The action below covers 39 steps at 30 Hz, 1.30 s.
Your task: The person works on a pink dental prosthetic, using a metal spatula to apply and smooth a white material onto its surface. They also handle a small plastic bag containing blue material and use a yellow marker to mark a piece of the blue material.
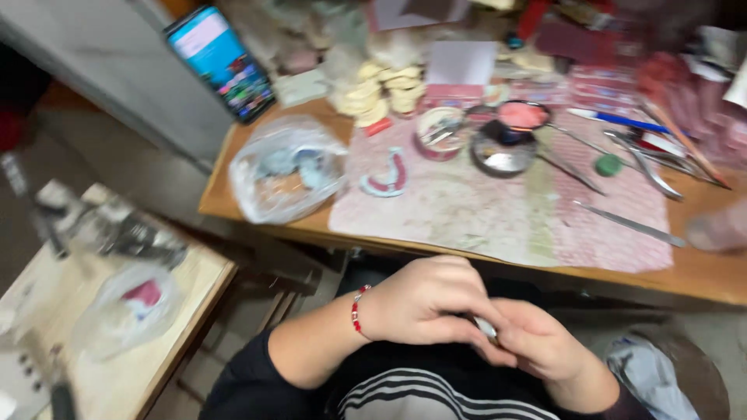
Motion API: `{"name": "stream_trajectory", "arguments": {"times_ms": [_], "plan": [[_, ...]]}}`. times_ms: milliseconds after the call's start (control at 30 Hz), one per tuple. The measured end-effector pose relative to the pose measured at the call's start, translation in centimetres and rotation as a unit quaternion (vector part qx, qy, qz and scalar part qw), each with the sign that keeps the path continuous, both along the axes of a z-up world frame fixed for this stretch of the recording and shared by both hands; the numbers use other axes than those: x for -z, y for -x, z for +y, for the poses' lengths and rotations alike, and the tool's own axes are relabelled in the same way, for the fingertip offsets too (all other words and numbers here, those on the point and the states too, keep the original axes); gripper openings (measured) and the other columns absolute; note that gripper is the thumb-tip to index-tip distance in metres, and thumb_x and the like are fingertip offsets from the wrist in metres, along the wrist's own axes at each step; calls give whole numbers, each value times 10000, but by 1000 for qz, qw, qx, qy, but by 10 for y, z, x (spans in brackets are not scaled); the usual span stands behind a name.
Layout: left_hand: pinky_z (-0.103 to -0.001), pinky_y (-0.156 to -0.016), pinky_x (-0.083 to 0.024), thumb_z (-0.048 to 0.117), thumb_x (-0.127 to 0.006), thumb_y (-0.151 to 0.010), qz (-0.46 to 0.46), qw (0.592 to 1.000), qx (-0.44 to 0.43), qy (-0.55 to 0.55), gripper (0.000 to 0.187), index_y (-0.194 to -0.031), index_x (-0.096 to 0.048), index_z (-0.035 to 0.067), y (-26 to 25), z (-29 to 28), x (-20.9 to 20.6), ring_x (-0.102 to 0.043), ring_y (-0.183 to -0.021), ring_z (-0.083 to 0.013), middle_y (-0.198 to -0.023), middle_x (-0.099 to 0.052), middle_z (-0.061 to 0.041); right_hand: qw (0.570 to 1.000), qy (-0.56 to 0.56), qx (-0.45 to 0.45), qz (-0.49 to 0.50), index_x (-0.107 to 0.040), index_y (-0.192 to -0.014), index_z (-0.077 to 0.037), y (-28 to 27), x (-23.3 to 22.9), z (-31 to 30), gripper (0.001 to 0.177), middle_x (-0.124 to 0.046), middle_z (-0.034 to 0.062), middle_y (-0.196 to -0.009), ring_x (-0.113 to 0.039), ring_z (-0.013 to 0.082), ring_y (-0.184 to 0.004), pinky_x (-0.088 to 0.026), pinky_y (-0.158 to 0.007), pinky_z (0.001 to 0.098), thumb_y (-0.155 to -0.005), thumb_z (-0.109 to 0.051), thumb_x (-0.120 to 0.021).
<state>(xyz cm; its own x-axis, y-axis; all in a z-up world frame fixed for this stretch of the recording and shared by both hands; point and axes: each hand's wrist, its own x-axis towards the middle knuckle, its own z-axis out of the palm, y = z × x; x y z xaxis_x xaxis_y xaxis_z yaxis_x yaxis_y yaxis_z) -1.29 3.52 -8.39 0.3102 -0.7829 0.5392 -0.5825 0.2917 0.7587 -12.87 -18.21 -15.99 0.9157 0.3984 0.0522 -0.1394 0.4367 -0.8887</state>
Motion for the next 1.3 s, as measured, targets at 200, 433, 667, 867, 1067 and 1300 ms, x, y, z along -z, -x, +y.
{"name": "stream_trajectory", "arguments": {"times_ms": [200, 433, 667, 867, 1067, 1300], "plan": [[-490, -700, -476, 166, -495, -1149, -278, 958, 34, 56, 183, -1283, -608, 117, 12, 27, -28, -562, -801, -354, -941, -599, -71, 968, 137, -204, 45, -747, -858, 82, -1, -2, 2, 560, -637, 59, -638, -519, 114, -535, -389, -485, 279, -949, -463, -655], [-352, -552, -337, 150, -428, -1121, -403, 907, -98, 66, 314, -815, -487, 108, 9, 49, -57, -469, -715, -233, -794, -450, -43, 902, 311, -32, -297, -681, -789, -138, -26, -39, 28, 469, -661, -25, -695, -625, 174, -609, -506, -583, 324, -1031, -483, -476], [-443, -649, -436, 251, -486, -1091, -297, 923, -243, -24, 330, -824, -479, 57, 10, 52, -46, -538, -689, -337, -717, -501, -102, 707, 555, 268, -347, -672, -1033, -80, -24, -28, 54, 313, -619, 79, -746, -566, 278, -634, -448, -658, 383, -999, -338, -499], [-283, -657, -323, 234, -364, -1122, -584, 802, -109, 61, 341, -814, -511, 226, -20, 70, -80, -449, -700, -137, -779, -424, 56, 982, 98, -159, 15, -688, -860, 68, -33, -34, 41, 453, -485, 65, -635, -404, 156, -559, -322, -490, 324, -994, -363, -651], [-507, -567, -469, 347, -524, -1036, -362, 897, -225, -117, 389, -765, -682, 117, -20, 57, -41, -635, -648, -358, -710, -662, -119, 710, 535, 222, -402, -690, -1034, -81, -52, -48, 62, 192, -753, 58, -971, -708, 267, -793, -542, -740, 387, -992, -231, -578], [-385, -624, -468, 454, -480, -1060, -478, 846, -194, -137, 321, -1055, -611, 160, -46, 55, -54, -586, -765, -242, -875, -570, -35, 971, 224, 70, -43, -730, -1109, -31, -59, -53, 64, 347, -537, -25, -751, -456, 90, -622, -399, -553, 250, -1025, -316, -551]]}}
